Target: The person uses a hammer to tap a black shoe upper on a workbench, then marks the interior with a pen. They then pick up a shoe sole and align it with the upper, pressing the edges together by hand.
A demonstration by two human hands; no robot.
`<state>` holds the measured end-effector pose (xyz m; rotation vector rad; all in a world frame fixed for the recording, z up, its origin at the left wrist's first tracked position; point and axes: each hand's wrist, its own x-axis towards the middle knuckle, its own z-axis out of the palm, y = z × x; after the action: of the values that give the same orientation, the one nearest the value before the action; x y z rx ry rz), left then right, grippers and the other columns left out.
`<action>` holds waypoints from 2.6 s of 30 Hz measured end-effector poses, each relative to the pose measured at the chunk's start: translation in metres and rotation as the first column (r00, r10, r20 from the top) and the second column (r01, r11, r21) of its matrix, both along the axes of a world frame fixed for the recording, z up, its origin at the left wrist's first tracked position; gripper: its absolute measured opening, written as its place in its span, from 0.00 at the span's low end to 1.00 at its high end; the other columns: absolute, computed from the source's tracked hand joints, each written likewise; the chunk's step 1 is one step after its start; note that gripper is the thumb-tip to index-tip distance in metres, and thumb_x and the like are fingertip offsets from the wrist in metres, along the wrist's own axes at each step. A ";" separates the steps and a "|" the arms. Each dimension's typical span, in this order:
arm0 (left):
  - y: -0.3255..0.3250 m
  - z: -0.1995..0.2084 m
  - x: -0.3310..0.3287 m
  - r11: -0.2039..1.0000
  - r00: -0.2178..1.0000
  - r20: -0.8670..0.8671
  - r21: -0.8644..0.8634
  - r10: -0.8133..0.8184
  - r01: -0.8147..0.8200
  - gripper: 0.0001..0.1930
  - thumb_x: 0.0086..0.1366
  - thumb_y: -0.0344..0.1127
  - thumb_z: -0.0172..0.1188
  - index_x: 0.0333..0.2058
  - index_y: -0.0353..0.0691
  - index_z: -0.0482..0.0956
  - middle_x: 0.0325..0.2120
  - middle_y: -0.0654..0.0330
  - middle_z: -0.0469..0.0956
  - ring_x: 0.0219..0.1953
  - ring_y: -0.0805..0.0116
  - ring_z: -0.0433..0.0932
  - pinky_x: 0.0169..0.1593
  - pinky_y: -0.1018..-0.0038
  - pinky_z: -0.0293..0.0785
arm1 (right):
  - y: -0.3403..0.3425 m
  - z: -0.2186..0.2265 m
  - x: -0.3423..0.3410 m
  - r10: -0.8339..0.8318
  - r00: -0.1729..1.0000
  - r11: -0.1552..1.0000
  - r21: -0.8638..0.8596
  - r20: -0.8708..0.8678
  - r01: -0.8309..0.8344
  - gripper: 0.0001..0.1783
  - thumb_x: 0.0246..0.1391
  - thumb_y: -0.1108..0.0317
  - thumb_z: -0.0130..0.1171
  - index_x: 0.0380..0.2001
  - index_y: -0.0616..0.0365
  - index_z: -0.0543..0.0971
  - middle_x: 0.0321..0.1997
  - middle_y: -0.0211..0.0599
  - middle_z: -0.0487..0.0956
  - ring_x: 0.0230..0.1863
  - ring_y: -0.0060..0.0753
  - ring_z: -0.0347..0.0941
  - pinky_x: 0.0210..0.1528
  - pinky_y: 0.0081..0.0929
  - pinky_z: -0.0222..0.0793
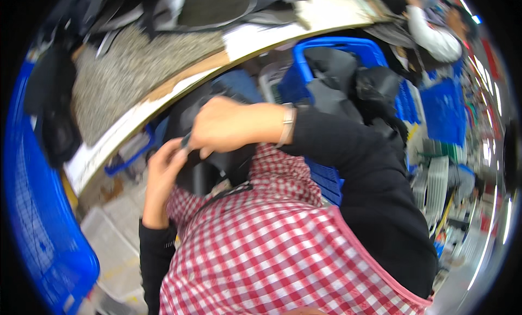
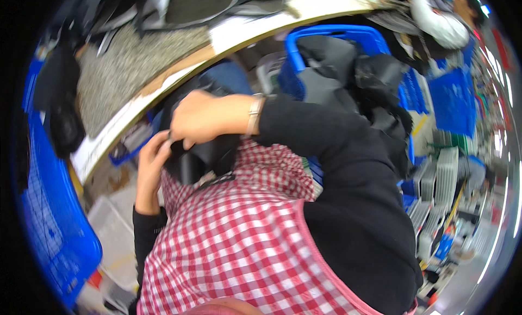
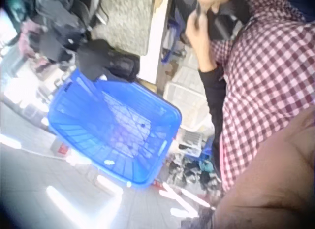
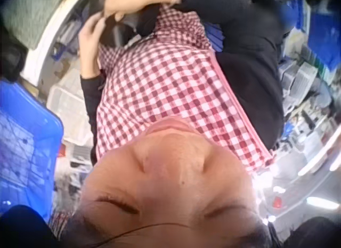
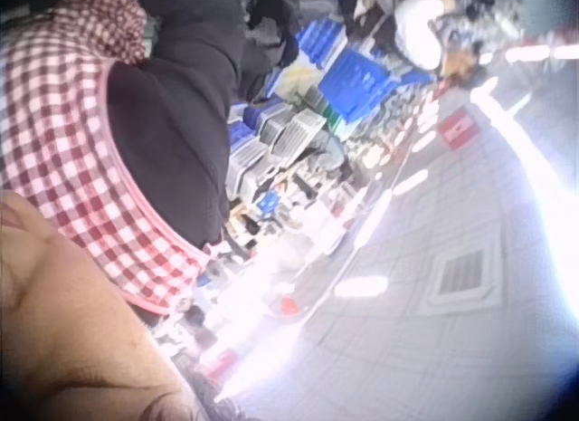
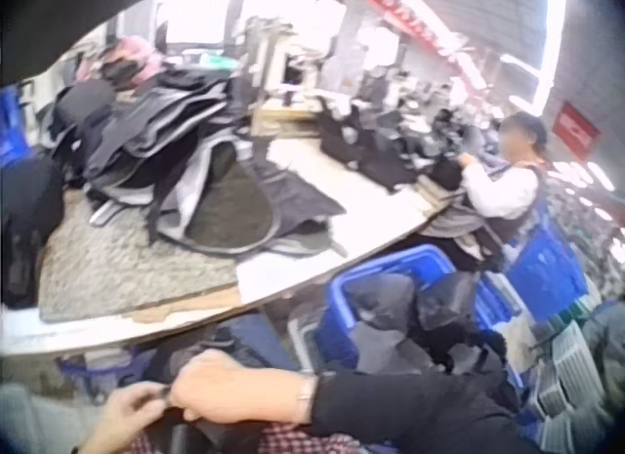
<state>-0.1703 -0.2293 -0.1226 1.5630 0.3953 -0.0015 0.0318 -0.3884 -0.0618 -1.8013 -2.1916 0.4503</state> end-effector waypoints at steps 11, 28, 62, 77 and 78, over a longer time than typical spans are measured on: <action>0.001 -0.010 0.041 0.982 0.992 -0.102 -0.171 0.068 -0.085 0.06 0.66 0.32 0.67 0.35 0.34 0.86 0.24 0.63 0.83 0.21 0.78 0.76 0.29 0.77 0.75 | -0.013 -0.001 -0.038 -0.072 0.968 0.973 0.232 0.241 0.015 0.07 0.44 0.67 0.63 0.28 0.53 0.76 0.27 0.30 0.73 0.28 0.31 0.77 0.29 0.28 0.72; 0.019 -0.020 0.027 0.848 0.994 -0.015 -0.523 -0.109 0.085 0.16 0.73 0.36 0.63 0.51 0.30 0.82 0.37 0.58 0.85 0.39 0.73 0.85 0.47 0.75 0.82 | -0.004 -0.009 -0.010 -0.262 0.959 0.959 0.138 0.106 0.246 0.11 0.39 0.60 0.75 0.29 0.44 0.86 0.28 0.23 0.76 0.43 0.34 0.73 0.50 0.38 0.60; -0.031 -0.011 0.013 0.947 0.996 0.055 -0.318 0.069 -0.048 0.09 0.67 0.24 0.66 0.46 0.32 0.84 0.37 0.67 0.84 0.37 0.81 0.79 0.44 0.82 0.77 | -0.005 -0.004 -0.013 -0.320 0.942 0.947 0.071 0.104 0.314 0.18 0.47 0.57 0.76 0.35 0.53 0.79 0.32 0.30 0.83 0.41 0.40 0.76 0.50 0.40 0.63; -0.011 -0.001 0.026 0.954 0.999 0.046 -0.299 -0.016 0.029 0.10 0.63 0.27 0.72 0.44 0.33 0.88 0.33 0.63 0.87 0.37 0.81 0.82 0.43 0.80 0.78 | -0.039 0.001 0.007 -0.592 0.705 0.805 -0.323 -0.391 0.498 0.17 0.55 0.70 0.75 0.43 0.64 0.80 0.34 0.31 0.83 0.36 0.15 0.74 0.40 0.23 0.73; -0.010 0.001 0.030 0.961 0.999 -0.012 -0.274 -0.040 0.035 0.11 0.63 0.27 0.72 0.44 0.33 0.88 0.34 0.63 0.87 0.37 0.81 0.82 0.43 0.80 0.78 | -0.038 0.001 0.007 -0.589 0.714 0.808 -0.316 -0.379 0.498 0.17 0.54 0.69 0.75 0.43 0.64 0.80 0.34 0.32 0.83 0.37 0.16 0.74 0.40 0.23 0.73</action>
<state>-0.1400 -0.2394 -0.1221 1.2975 0.3622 -0.0955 0.0392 -0.4263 -0.0604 -2.0590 -1.2442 0.8613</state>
